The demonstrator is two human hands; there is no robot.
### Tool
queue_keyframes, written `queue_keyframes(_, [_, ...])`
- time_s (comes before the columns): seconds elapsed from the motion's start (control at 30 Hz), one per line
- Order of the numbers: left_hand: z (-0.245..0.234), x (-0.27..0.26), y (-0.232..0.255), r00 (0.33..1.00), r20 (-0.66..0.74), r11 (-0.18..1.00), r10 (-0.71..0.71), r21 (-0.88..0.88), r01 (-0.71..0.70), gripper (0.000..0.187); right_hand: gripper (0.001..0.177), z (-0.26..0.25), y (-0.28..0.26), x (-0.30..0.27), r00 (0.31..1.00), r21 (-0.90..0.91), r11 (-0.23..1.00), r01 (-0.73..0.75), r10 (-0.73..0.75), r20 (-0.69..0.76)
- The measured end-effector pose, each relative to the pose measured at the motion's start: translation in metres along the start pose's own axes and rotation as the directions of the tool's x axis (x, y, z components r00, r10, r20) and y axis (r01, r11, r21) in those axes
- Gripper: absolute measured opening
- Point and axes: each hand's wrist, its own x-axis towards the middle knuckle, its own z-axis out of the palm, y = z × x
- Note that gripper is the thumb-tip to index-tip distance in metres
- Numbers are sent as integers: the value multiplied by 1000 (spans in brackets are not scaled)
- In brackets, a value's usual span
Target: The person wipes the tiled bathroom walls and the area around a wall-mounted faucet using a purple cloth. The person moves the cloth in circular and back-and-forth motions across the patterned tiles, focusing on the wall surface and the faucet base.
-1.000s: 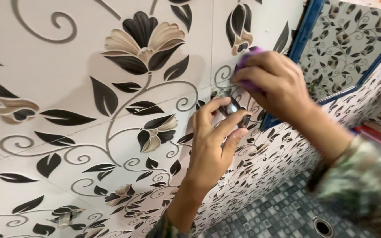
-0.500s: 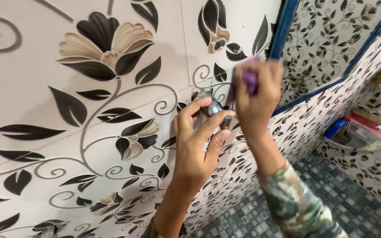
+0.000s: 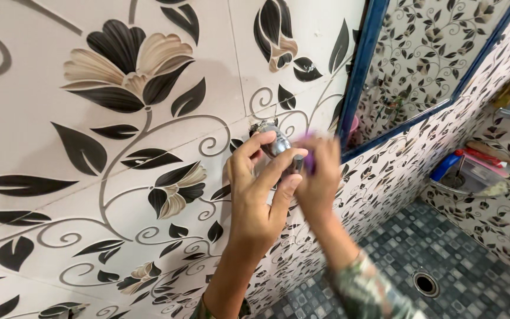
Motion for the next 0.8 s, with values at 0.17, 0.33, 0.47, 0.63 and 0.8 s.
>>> queue_keyframes(0.17, [1,-2,1,999,17,998,-48,41,47,28,11,5,23,59,990,-97,991,97,-106,-89])
queue_keyframes(0.33, [3,-3,-3,1000,12,999,-27,47,26,28,46,3,-6,-9,998,-131,991,21,-28,-52])
queue_keyframes(0.47, [3,-2,-4,1000,16,999,-5,41,5,29,42,1,-16,-34,994,-109,988,-113,112,-17])
queue_keyframes(0.63, [2,-4,-1,999,32,999,-24,27,23,29,35,-1,12,7,994,-141,989,-44,29,-106])
queue_keyframes(0.8, [1,-4,-2,998,43,999,-41,33,39,30,30,-6,13,-16,991,-115,987,-109,100,-88])
